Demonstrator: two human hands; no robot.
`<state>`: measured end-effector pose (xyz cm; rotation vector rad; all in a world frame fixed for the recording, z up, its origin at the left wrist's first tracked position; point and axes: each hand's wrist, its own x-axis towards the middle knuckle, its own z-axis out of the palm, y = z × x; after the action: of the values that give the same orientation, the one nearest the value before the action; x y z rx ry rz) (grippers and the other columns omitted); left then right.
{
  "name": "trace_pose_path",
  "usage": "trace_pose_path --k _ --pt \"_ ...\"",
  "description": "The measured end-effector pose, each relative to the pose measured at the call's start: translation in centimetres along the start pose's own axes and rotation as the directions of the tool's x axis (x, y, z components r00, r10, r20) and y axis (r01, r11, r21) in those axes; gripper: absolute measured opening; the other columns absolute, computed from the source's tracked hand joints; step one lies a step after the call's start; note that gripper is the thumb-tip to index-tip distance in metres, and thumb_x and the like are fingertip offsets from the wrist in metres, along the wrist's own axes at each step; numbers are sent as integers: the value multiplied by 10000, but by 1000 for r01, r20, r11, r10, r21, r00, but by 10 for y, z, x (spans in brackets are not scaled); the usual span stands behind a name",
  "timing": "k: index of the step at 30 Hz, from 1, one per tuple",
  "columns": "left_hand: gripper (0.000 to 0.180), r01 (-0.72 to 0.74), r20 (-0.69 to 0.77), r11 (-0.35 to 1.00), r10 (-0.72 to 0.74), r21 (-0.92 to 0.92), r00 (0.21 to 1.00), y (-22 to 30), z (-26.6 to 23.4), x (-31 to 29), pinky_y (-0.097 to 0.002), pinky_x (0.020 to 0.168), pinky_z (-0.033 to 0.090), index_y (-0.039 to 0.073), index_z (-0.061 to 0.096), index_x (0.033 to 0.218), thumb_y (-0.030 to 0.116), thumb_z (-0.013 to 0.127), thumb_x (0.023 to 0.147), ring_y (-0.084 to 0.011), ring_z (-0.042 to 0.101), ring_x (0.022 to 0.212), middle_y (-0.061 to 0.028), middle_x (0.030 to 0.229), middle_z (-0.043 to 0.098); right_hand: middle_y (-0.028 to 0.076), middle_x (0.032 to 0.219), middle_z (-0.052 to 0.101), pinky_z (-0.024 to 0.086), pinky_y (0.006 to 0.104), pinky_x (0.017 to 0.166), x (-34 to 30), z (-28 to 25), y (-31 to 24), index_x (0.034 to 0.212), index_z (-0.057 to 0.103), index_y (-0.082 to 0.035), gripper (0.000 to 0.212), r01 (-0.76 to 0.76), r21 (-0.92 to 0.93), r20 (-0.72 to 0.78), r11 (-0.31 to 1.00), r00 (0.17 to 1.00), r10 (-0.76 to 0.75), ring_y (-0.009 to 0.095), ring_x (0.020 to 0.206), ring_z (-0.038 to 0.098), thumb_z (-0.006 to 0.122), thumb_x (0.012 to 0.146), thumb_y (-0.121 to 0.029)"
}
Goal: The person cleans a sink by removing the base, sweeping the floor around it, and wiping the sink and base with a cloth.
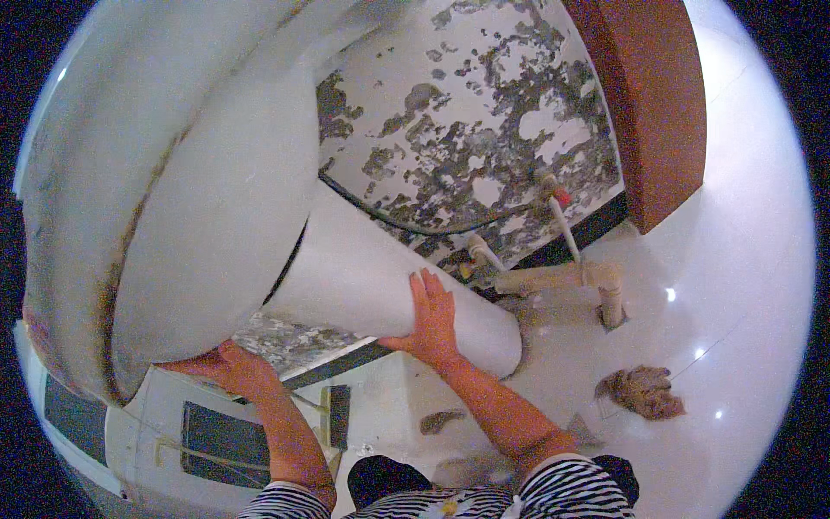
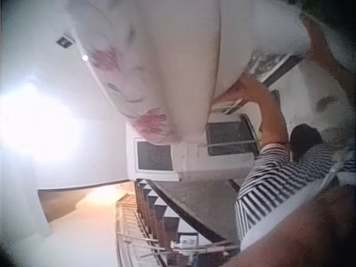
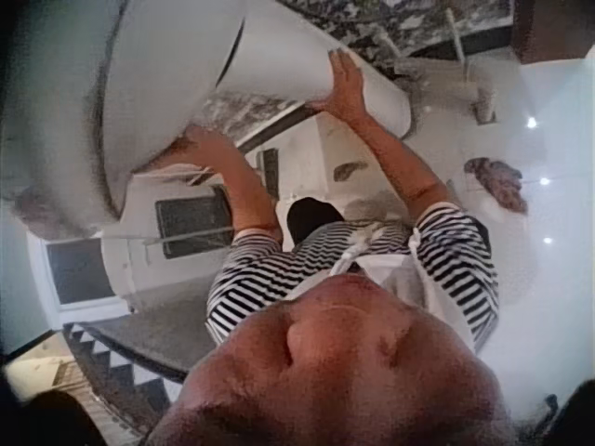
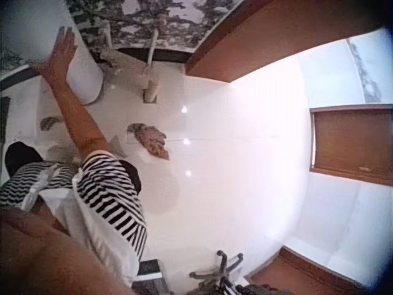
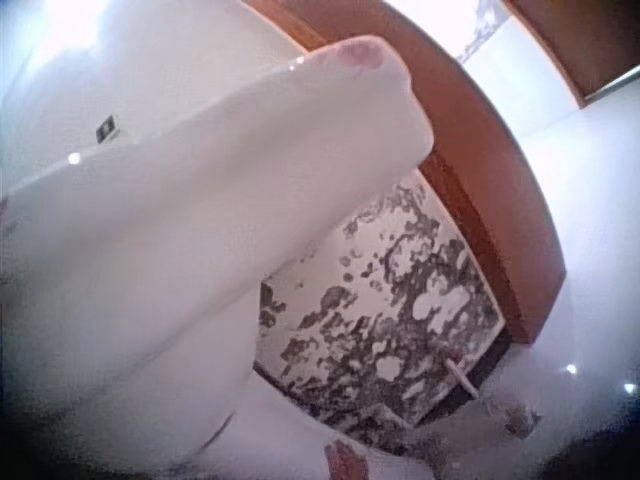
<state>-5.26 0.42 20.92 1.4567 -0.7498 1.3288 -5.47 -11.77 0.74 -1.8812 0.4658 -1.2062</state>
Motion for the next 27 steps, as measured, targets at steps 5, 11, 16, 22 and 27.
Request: trace_pose_path --k 5,11,16,22,27 --pt "811 -19 106 999 15 43 994 -34 -24 -5 -426 1023 134 62 -82 1320 118 524 783 -289 182 1233 -188 1362 49 188 1351 147 170 541 961 -1 -13 15 1310 174 -94 1084 -58 70 139 996 989 48 367 1240 154 744 467 -466" --pt "589 210 95 976 -203 -65 974 -15 -44 9 -472 1002 169 207 59 1338 316 378 855 -265 182 1246 -78 1372 146 166 1250 373 260 367 975 23 -56 48 1195 409 -93 591 -63 463 296 884 951 -87 306 1180 319 620 705 -345" --pt "532 331 47 938 -337 106 940 14 -28 5 -495 970 225 203 64 1324 306 334 876 -271 185 1245 -75 1368 162 169 1159 449 292 415 934 52 -197 88 1202 351 -94 499 196 713 -600 673 668 440 287 1081 419 503 774 -301" --pt "654 -409 459 432 -14 804 888 4 -32 4 -448 915 341 80 105 1308 38 495 785 -286 219 1220 -144 1324 150 179 1161 431 301 461 930 29 -277 59 1298 193 -124 580 632 565 -816 530 525 242 294 1065 427 424 816 -346" --pt "635 -1 176 891 -89 453 980 -3 -38 5 -414 948 308 104 94 1315 189 488 825 -266 284 1178 -107 1331 163 203 1127 437 345 429 901 53 -229 42 1291 179 -27 730 393 791 -568 469 758 322 292 1046 441 491 783 -449"
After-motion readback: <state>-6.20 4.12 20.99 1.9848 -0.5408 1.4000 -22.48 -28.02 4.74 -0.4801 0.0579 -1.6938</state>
